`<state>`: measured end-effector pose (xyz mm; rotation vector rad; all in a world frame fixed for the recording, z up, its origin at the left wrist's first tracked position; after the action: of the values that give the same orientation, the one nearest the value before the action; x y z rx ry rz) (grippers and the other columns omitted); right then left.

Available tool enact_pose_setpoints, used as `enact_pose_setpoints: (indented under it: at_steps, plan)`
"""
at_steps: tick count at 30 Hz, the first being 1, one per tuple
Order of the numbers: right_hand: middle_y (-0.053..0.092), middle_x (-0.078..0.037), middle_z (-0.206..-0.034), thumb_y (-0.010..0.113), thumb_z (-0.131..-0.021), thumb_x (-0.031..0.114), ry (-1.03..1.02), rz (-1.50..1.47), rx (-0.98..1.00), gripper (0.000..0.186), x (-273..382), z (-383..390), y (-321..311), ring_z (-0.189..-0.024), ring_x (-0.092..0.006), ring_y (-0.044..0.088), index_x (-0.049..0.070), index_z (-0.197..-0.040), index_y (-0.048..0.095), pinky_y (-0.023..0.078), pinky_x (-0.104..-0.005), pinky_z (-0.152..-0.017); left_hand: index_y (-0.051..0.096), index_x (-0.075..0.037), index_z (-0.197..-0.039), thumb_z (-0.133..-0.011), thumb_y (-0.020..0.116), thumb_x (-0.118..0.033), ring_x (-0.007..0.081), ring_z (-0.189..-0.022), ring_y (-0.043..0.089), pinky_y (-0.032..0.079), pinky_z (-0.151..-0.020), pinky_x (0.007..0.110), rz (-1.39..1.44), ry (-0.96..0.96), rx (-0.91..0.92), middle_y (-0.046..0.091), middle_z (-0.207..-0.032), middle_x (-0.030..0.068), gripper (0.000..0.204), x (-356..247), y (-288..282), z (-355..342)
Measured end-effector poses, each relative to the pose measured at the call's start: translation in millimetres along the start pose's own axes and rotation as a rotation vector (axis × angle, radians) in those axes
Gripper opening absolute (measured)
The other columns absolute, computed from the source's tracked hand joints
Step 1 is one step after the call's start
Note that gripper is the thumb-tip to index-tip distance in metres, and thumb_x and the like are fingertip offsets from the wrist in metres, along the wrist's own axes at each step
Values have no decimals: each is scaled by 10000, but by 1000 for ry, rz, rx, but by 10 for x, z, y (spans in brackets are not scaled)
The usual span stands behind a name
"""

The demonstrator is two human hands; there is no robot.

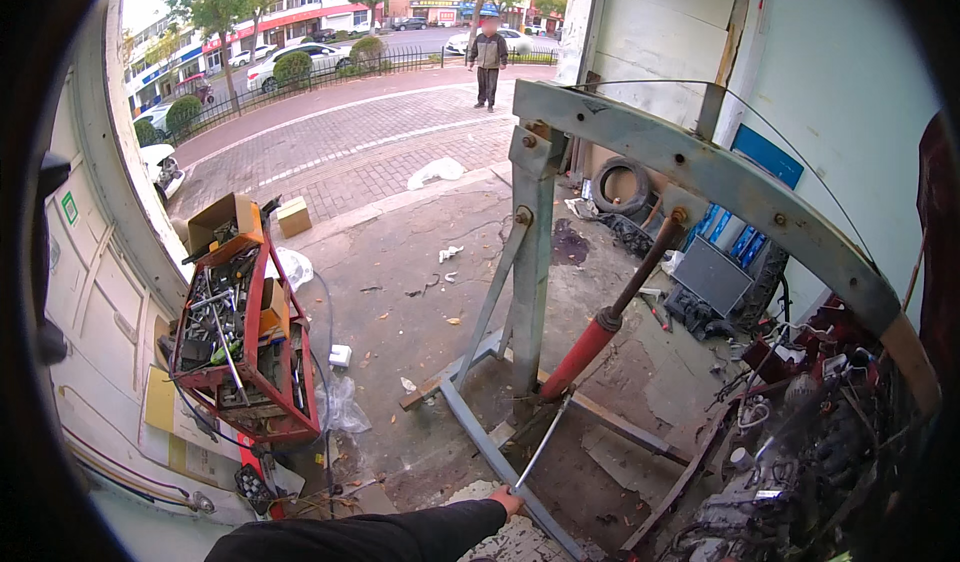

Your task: The person retrieves a socket wrench from a tool cart and uses it to loosen bolts on a car engine. They then use a hydraulic engine hoist to lift the engine slightly while continuing to adjust components with the wrench.

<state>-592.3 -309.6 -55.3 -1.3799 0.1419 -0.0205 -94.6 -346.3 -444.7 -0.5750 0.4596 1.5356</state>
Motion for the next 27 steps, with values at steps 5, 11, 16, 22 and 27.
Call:
enact_pose_setpoints:
  at_steps: [5,11,16,22,27]
  plan:
    - [782,-202,-1032,791,-876,374,-18,45,28,361,91,33,-88,-982,-426,734,110,-1122,792,579,-507,-909,665,67,-1309,-916,729,-584,291,-746,767,603,-714,427,121,-35,-126,777,-1036,244,763,-330,-86,174]
    - [777,-202,-1101,774,-885,390,8,-23,53,387,52,3,0,-1033,-438,721,137,-1177,777,573,-548,-935,549,-120,-817,-989,642,-634,218,-566,514,414,-522,420,491,56,8,466,-647,35,550,-1569,-285,473]
    - [767,-218,-1108,750,-893,373,5,-19,53,378,85,23,-29,-1067,-449,707,120,-1173,765,571,-551,-939,620,-61,-887,-996,627,-610,223,-582,529,463,-562,400,344,187,-142,540,-702,56,559,-2042,-698,513]
    - [765,-223,-1083,750,-883,372,-46,-31,49,369,95,15,-78,-1054,-454,703,105,-1138,764,559,-562,-933,728,-63,-1262,-1056,485,-359,443,-1178,714,562,-996,527,-935,415,-231,730,-1274,258,435,-1146,-1010,-54]
    - [765,-226,-1046,752,-879,374,-50,-78,-11,385,55,19,-30,-1022,-458,700,109,-1158,765,555,-560,-929,751,-77,-1323,-1024,456,-360,418,-1228,709,561,-1021,556,-1387,245,25,727,-1343,229,507,-993,-739,-482]
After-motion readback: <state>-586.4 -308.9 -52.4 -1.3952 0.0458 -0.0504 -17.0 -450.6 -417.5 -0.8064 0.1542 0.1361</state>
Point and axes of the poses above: each hand's wrist, its own z-axis away from the middle knuckle, its own y-axis out of the palm, x = y × z, the point moved 3 cm from there along -z, towards the middle knuckle
